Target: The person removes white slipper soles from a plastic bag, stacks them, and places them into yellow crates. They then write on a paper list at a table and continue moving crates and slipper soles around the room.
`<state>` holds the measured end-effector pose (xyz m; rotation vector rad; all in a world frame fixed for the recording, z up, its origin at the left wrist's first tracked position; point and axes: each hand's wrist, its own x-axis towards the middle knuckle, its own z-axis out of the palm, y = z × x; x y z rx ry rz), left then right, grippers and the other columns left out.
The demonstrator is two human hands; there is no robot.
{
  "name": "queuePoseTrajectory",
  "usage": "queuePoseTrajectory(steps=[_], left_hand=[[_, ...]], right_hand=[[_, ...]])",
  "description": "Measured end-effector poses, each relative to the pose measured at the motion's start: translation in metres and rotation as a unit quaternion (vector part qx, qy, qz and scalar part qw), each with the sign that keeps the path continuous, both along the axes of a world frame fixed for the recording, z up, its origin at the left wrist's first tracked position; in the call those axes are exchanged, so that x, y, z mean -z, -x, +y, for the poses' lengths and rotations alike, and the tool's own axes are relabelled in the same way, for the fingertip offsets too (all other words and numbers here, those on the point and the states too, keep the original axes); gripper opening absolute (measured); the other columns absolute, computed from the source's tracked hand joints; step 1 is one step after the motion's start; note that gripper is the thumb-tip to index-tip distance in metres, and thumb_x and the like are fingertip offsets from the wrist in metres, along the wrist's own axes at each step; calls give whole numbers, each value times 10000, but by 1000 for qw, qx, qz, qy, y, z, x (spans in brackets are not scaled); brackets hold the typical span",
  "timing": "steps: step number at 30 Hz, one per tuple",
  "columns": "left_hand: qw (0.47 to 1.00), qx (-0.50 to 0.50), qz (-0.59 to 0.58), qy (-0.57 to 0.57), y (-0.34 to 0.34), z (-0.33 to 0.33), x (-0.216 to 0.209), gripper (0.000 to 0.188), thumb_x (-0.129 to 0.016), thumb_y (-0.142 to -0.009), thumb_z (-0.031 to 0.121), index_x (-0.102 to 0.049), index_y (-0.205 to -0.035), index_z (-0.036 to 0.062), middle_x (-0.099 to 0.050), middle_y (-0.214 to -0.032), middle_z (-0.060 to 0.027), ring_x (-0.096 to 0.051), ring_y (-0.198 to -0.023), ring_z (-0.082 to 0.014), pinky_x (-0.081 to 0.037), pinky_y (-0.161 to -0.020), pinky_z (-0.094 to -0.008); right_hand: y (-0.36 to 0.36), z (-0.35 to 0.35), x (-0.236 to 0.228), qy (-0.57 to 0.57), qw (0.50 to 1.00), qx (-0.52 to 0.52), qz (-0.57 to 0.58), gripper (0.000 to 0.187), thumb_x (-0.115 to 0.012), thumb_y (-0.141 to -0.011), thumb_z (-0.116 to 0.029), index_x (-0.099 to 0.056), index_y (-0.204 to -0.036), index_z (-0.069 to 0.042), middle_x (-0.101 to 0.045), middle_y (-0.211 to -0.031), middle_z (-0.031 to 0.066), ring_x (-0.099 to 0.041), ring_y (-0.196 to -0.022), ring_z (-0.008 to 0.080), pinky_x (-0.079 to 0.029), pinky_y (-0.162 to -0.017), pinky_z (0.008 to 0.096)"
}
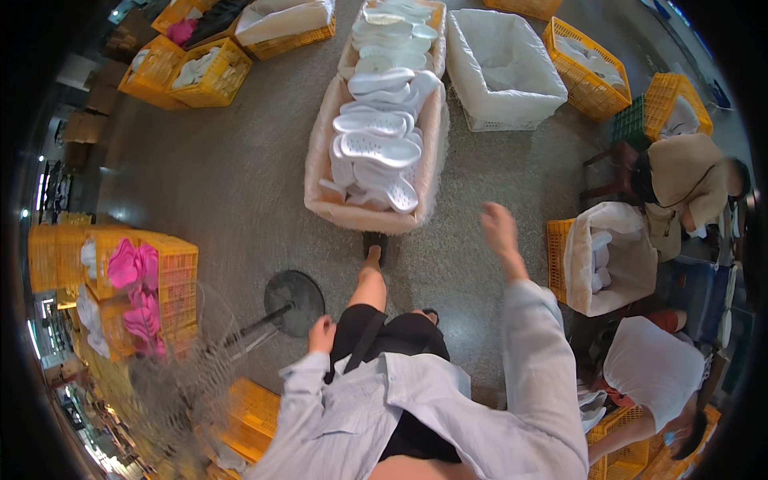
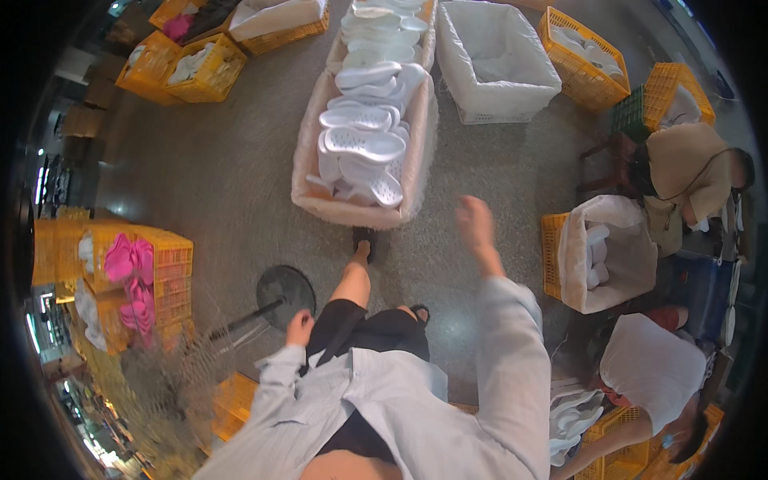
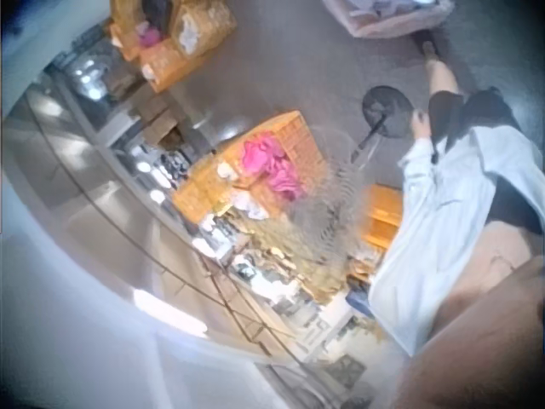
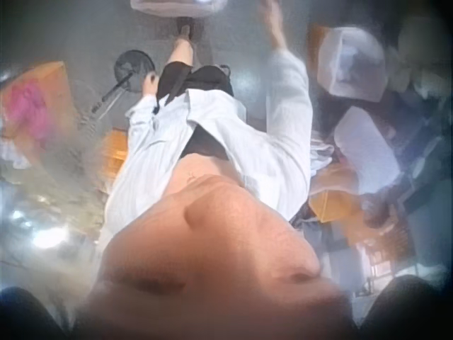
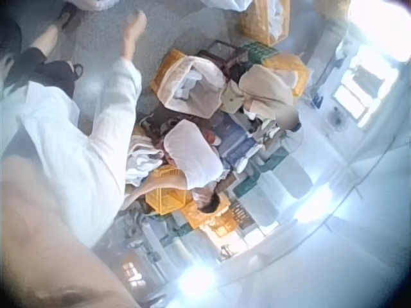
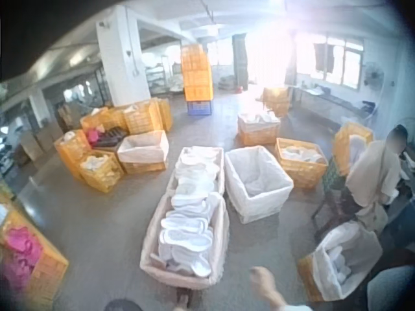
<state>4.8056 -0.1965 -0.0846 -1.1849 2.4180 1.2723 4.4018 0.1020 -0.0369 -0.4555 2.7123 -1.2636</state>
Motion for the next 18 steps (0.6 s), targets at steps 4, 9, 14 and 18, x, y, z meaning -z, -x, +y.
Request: queuePoseTrajectory(steps=[4, 9, 14, 18], left_hand=[[968, -119, -179, -127, -26, -42, 40, 452, -472, -841, 397, -612, -987, -7, -620, -960, -184, -574, -865, -298, -431, -760, -385], [971, -119, -168, -119, 33, -98, 63, 381, -489, -833, 326, -629, -993, 9, -642, -936, -165, -601, -889, -236, -437, -800, -331], [955, -68, -176, -230, 81, -153, 91, 349, -515, -826, 271, -624, -980, -24, -652, -917, -118, -593, -835, -180, -453, -757, -294], [955, 59, -262, -130, 125, -179, 121, 358, -490, -829, 270, -605, -954, -45, -635, -898, -167, -580, -836, -268, -443, -757, -354]], right_hand=[[31, -232, 28, -13, 936, -337, -99, 157, -572, -790, -171, -612, -862, -37, -606, -880, 112, -565, -843, 280, -455, -714, 357], [58, -281, 65, -41, 928, -351, -121, 204, -564, -765, -212, -609, -886, -54, -597, -907, 139, -560, -879, 324, -453, -746, 434], [137, -159, 87, -132, 953, -131, -238, 169, -563, -729, -180, -627, -807, -45, -609, -895, 146, -583, -858, 331, -474, -734, 428], [264, -101, 136, -254, 925, -112, -258, 214, -574, -719, -166, -616, -887, -41, -604, -974, 152, -581, -904, 309, -476, -742, 411]])
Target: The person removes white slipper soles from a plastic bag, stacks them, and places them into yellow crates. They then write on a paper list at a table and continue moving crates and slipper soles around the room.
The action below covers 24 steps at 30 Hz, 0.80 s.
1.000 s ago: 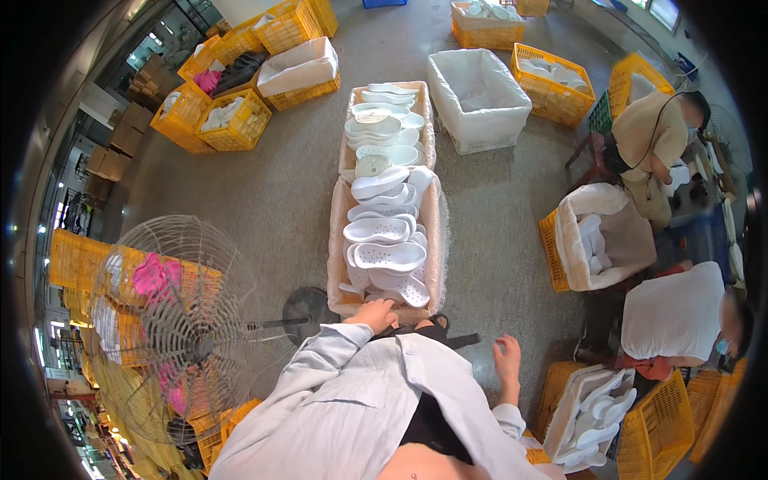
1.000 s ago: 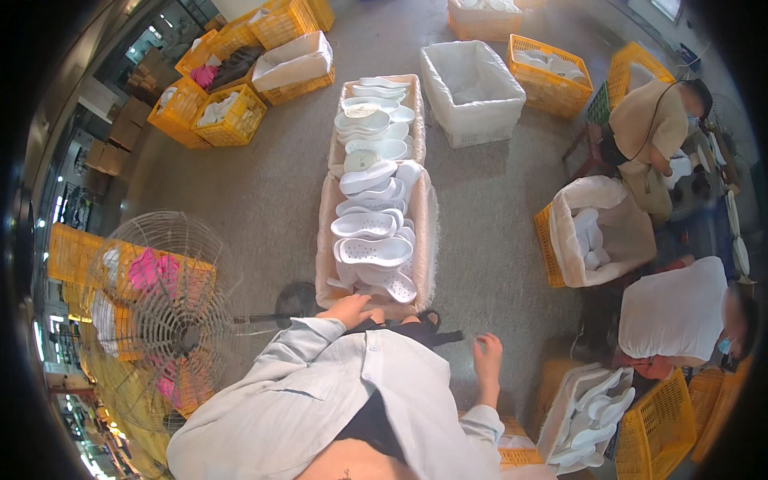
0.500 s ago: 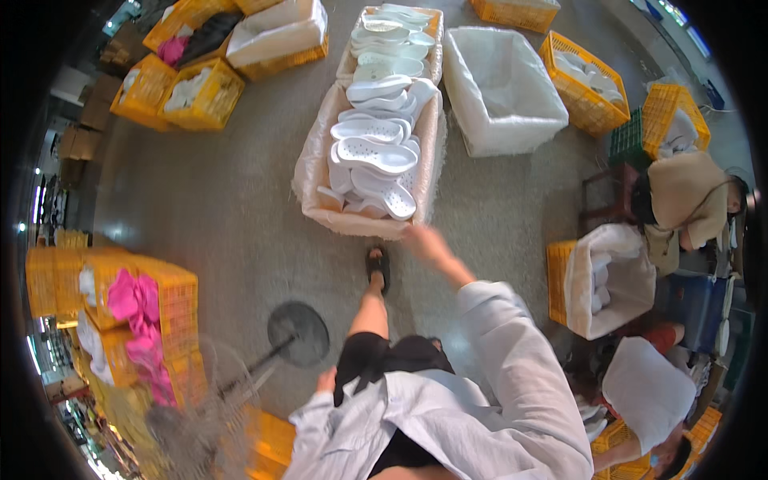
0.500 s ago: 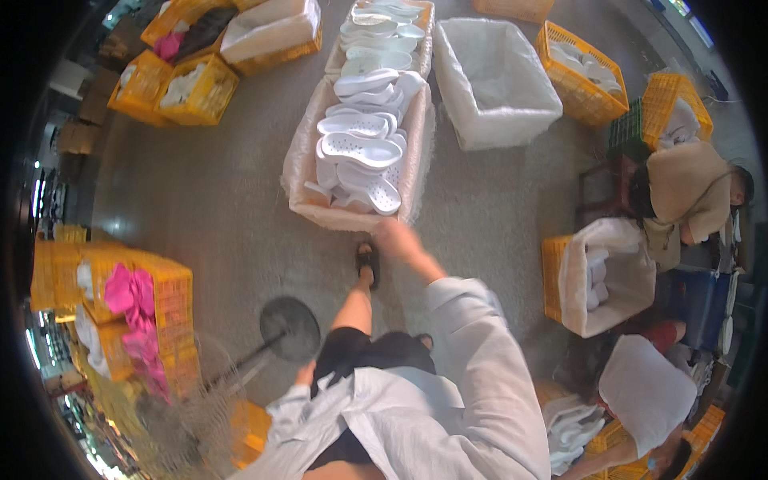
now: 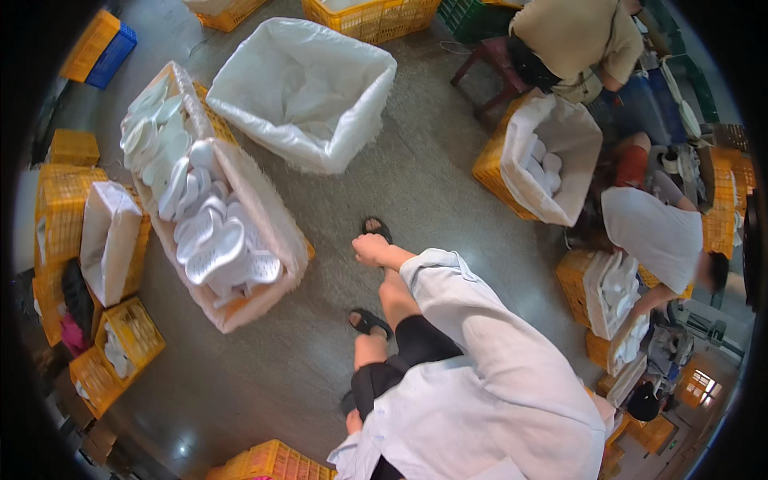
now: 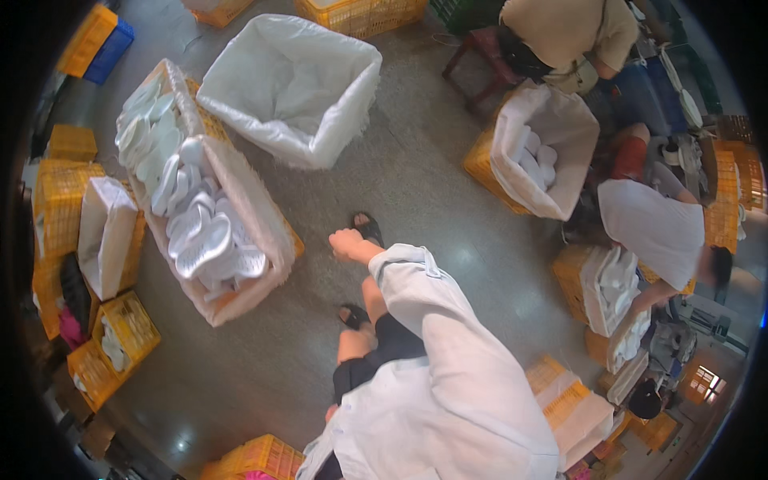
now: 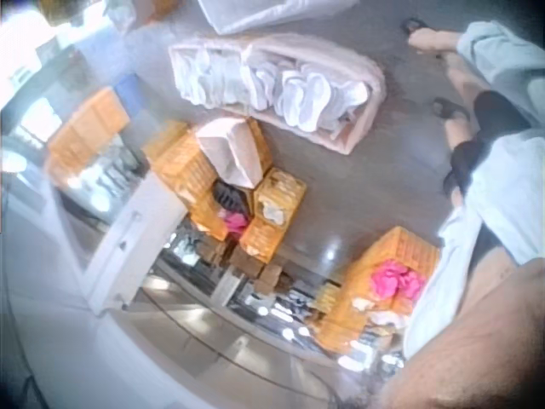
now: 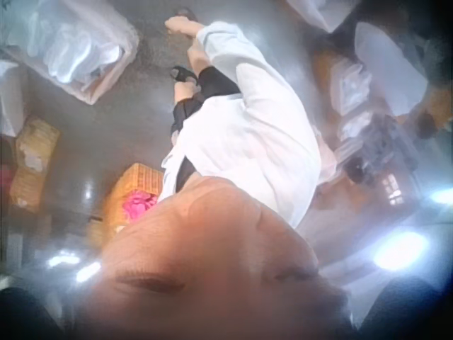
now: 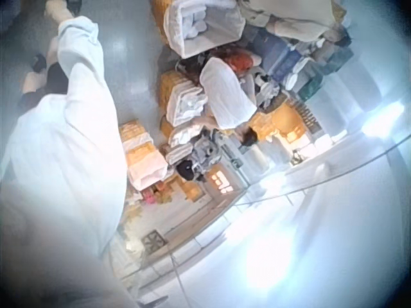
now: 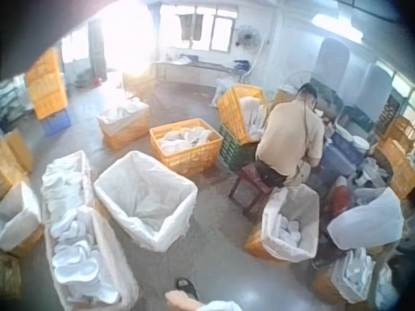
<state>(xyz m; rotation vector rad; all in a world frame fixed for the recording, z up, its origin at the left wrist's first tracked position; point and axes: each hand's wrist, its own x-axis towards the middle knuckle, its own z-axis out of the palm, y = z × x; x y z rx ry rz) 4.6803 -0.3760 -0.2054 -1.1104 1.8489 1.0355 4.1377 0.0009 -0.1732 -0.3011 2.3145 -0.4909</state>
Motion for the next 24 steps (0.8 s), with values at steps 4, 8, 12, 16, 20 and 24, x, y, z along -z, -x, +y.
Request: queuePoseTrajectory(steps=[4, 8, 12, 16, 20, 24], left_hand=[[992, 83, -58, 81, 38, 21, -29, 340, -503, -817, 288, -605, -989, 14, -613, -967, -189, -565, -935, -318, -430, -815, -376], [976, 72, -162, 122, 73, 63, -82, 338, -499, -824, 287, -602, -999, 16, -609, -986, -177, -559, -944, -302, -427, -820, -362], [968, 68, -198, 140, 127, 85, -92, 324, -499, -825, 280, -602, -983, 18, -610, -965, -171, -560, -914, -295, -429, -794, -360], [963, 80, -211, 147, 167, 85, -92, 309, -498, -825, 274, -603, -967, 19, -611, -945, -165, -560, -885, -288, -431, -767, -359], [962, 107, -210, 140, 193, 74, -91, 296, -497, -826, 267, -603, -950, 21, -612, -925, -159, -561, -855, -281, -433, -740, -357], [961, 157, -192, 123, 237, 50, -73, 282, -497, -826, 260, -604, -934, 22, -613, -905, -152, -561, -826, -274, -435, -713, -356]], right_hand=[[145, 42, 87, -95, 986, 13, 136, 233, -576, -717, -158, -600, -925, -56, -566, -1082, 125, -523, -1037, 264, -421, -847, 404], [244, 91, 169, -183, 877, -67, 439, 323, -481, -786, -167, -560, -1072, -38, -511, -1203, 139, -442, -1155, 271, -296, -984, 435], [302, 107, 222, -194, 900, -128, 368, 312, -493, -787, -188, -587, -1048, -47, -567, -1125, 131, -499, -1089, 275, -298, -977, 455], [332, 108, 239, -211, 930, -113, 279, 254, -518, -773, -198, -636, -958, -70, -633, -938, 97, -576, -919, 276, -350, -911, 507], [360, 166, 206, -252, 914, -150, 279, 254, -519, -777, -203, -644, -952, -66, -638, -903, 91, -580, -892, 281, -383, -861, 528], [386, 278, 133, -431, 845, -100, 300, 298, -505, -793, -205, -627, -1020, -55, -582, -1072, 151, -498, -1061, 324, -348, -893, 540]])
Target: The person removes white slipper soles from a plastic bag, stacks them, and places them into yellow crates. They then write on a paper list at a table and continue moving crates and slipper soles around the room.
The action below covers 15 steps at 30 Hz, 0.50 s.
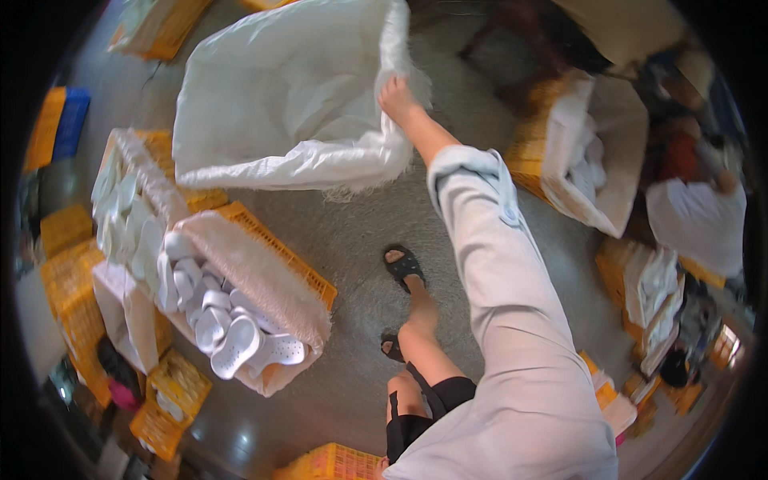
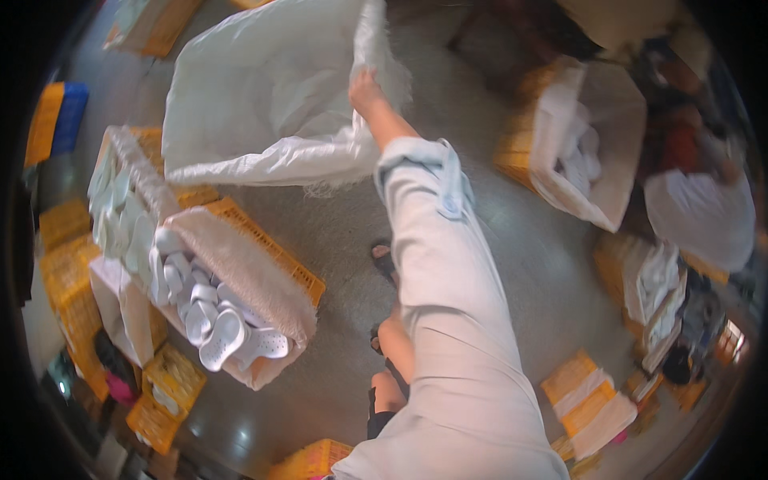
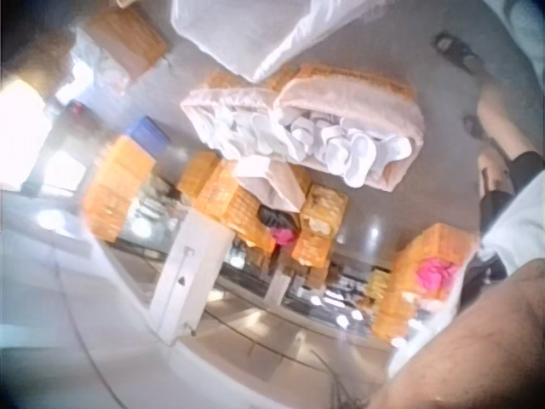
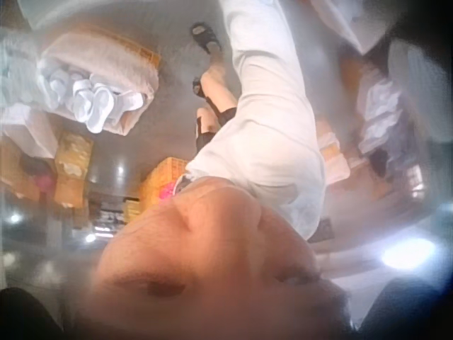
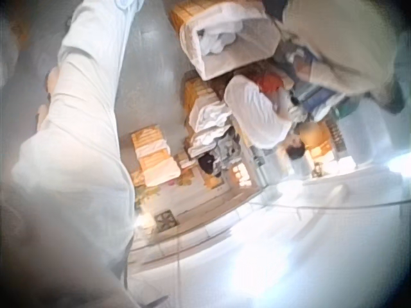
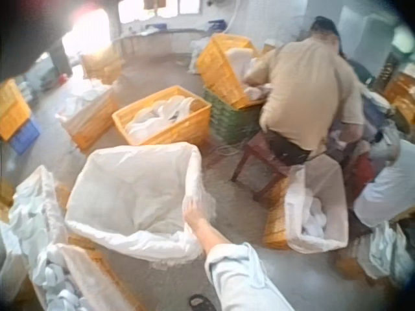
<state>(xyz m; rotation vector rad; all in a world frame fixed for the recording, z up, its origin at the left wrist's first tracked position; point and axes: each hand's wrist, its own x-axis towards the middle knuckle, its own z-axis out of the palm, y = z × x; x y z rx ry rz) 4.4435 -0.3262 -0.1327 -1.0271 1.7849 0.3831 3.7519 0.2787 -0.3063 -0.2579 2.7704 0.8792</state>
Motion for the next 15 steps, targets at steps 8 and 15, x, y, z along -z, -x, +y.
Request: queuePoseTrajectory(steps=[8, 15], left_hand=[[981, 159, 14, -114, 139, -56, 58, 258, -496, -828, 247, -605, -902, 25, -616, -865, -140, -562, -767, -260, -439, -660, -352], [931, 304, 20, -203, 248, -50, 94, 240, -495, -829, 236, -605, -873, 28, -618, -830, -129, -563, -715, -248, -442, -613, -350]], right_hand=[[-212, 18, -96, 182, 968, 171, 11, 197, -615, -700, -206, -648, -846, -77, -606, -887, 97, -546, -886, 240, -398, -737, 393], [-670, -185, -147, 478, 599, 642, -6, 240, -528, -762, -119, -602, -954, 4, -610, -968, 186, -579, -913, 355, -462, -753, 456]])
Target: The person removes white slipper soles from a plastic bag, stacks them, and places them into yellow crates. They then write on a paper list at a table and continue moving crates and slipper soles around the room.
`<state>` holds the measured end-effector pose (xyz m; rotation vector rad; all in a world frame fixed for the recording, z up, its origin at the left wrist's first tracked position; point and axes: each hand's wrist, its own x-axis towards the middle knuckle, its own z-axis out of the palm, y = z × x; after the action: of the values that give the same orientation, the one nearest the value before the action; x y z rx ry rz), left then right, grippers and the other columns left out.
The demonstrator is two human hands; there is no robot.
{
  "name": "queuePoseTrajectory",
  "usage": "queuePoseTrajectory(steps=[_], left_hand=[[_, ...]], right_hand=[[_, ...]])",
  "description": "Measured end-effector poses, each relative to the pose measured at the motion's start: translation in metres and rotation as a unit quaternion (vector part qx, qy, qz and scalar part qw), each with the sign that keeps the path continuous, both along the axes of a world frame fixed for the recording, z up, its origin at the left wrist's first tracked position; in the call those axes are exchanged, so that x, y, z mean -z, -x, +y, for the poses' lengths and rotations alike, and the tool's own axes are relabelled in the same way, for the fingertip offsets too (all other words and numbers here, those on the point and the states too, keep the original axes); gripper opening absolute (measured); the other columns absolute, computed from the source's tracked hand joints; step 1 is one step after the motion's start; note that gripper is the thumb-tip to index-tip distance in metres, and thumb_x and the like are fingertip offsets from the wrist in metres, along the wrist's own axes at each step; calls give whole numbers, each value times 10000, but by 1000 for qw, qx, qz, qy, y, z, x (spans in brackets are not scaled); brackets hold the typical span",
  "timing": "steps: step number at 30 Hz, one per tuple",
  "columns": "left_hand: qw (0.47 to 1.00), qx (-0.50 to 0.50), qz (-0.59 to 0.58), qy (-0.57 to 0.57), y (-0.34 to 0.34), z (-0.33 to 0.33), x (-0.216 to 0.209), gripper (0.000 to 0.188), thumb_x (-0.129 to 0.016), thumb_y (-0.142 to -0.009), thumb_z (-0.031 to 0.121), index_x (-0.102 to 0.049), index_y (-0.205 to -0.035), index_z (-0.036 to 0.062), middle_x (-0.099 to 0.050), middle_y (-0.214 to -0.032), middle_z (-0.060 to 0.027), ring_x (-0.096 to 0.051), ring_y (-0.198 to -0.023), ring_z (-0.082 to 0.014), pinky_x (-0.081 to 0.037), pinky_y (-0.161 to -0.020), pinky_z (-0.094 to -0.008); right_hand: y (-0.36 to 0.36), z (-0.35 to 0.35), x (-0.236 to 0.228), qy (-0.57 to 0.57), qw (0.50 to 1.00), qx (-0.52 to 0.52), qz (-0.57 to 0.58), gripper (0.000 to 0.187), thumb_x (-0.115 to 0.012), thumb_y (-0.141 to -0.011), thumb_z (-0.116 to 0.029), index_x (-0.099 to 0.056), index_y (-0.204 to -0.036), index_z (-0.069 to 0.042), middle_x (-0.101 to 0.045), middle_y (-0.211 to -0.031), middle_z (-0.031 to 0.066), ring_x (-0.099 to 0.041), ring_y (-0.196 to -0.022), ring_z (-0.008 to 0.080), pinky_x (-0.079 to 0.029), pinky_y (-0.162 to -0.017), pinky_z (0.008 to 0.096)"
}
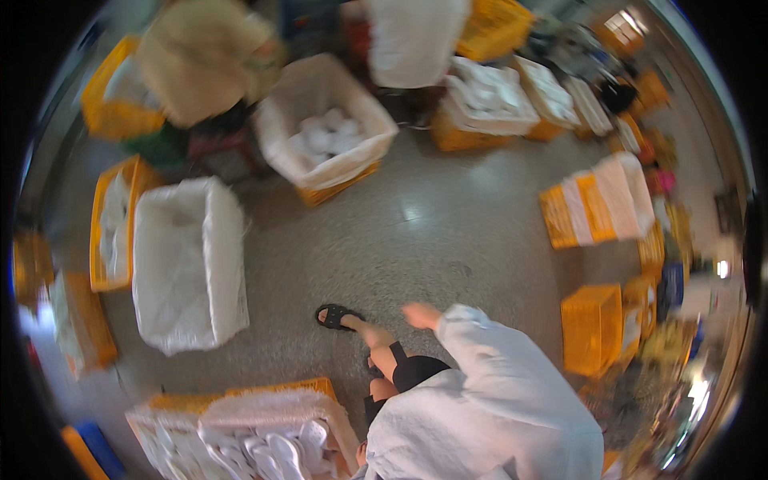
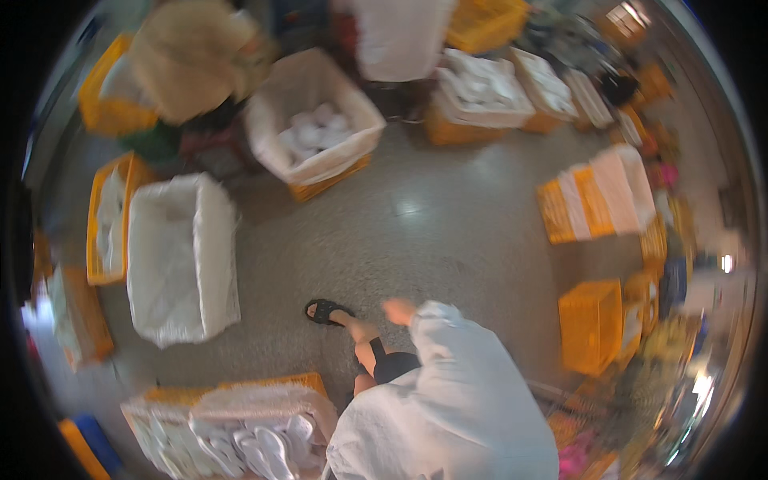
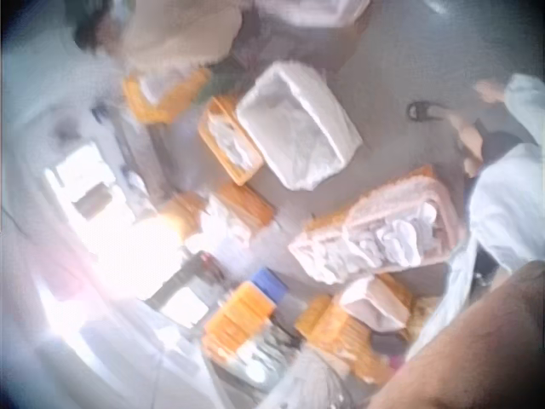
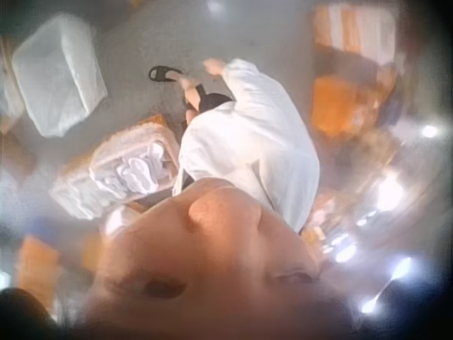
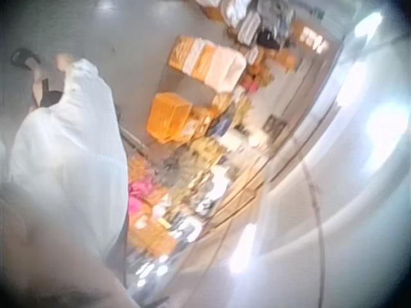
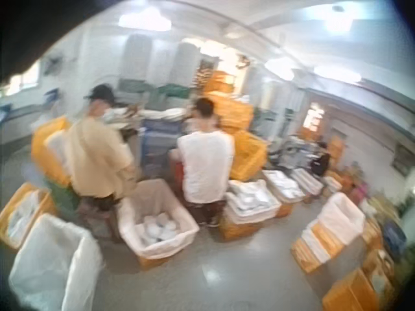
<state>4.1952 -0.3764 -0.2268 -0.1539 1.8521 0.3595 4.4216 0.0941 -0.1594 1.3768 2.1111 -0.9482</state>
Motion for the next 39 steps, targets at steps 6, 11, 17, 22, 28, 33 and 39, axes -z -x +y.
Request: queuePoseTrajectory(steps=[6, 11, 17, 22, 28, 33, 39], left_hand=[[994, 113, 4, -9, 63, 53, -10, 227, -494, -829, 226, -606, -849, 30, -619, -799, -119, -564, -671, -237, -445, -573, -347], [979, 202, 4, 2, 60, 146, -24, 218, -493, -830, 218, -607, -828, 31, -621, -774, -111, -565, -634, -229, -448, -540, -345], [961, 276, 4, 17, -49, 294, -23, 210, -493, -831, 208, -607, -804, 34, -622, -744, -102, -565, -590, -218, -451, -499, -343], [941, 337, -9, 6, -240, 445, -48, 207, -492, -832, 200, -608, -783, 35, -624, -719, -94, -566, -553, -209, -453, -466, -341], [885, 354, -196, -229, -528, 582, -139, 276, -480, -885, 209, -529, -1088, 28, -627, -940, -88, -620, -795, -168, -495, -663, -271], [790, 509, -293, -177, -644, 671, -158, 342, -486, -888, 219, -469, -1155, 6, -595, -1048, -127, -607, -888, -206, -484, -748, -283], [891, 394, -176, -137, -746, 851, -119, 347, -487, -855, 224, -501, -1137, 23, -618, -978, -147, -614, -817, -235, -505, -685, -316]], right_hand=[[-333, -242, -86, 86, 863, 388, -312, 217, -499, -775, -178, -641, -884, -56, -618, -919, 188, -591, -877, 349, -468, -738, 451], [-394, -332, -59, 65, 851, 438, -281, 201, -479, -813, -194, -653, -856, -104, -625, -890, 156, -604, -842, 304, -482, -708, 418], [-367, -237, -18, 125, 794, 578, 142, 364, -565, -756, -274, -604, -1045, -58, -618, -1003, 139, -581, -935, 279, -461, -776, 372], [-479, -184, -75, -32, 772, 627, 101, 353, -543, -753, -251, -612, -1032, -46, -596, -1051, 177, -554, -992, 318, -435, -846, 378], [-667, -130, -120, 29, 736, 672, -74, 327, -544, -773, -244, -623, -990, -13, -609, -1023, 179, -580, -948, 322, -456, -811, 383], [-756, 12, -119, -73, 719, 690, 45, 332, -556, -787, -242, -605, -1015, -6, -606, -1039, 170, -575, -960, 311, -450, -826, 373], [-826, 189, -125, -43, 687, 701, 186, 356, -544, -829, -266, -570, -1083, -18, -577, -1091, 144, -541, -1007, 275, -425, -849, 373]])
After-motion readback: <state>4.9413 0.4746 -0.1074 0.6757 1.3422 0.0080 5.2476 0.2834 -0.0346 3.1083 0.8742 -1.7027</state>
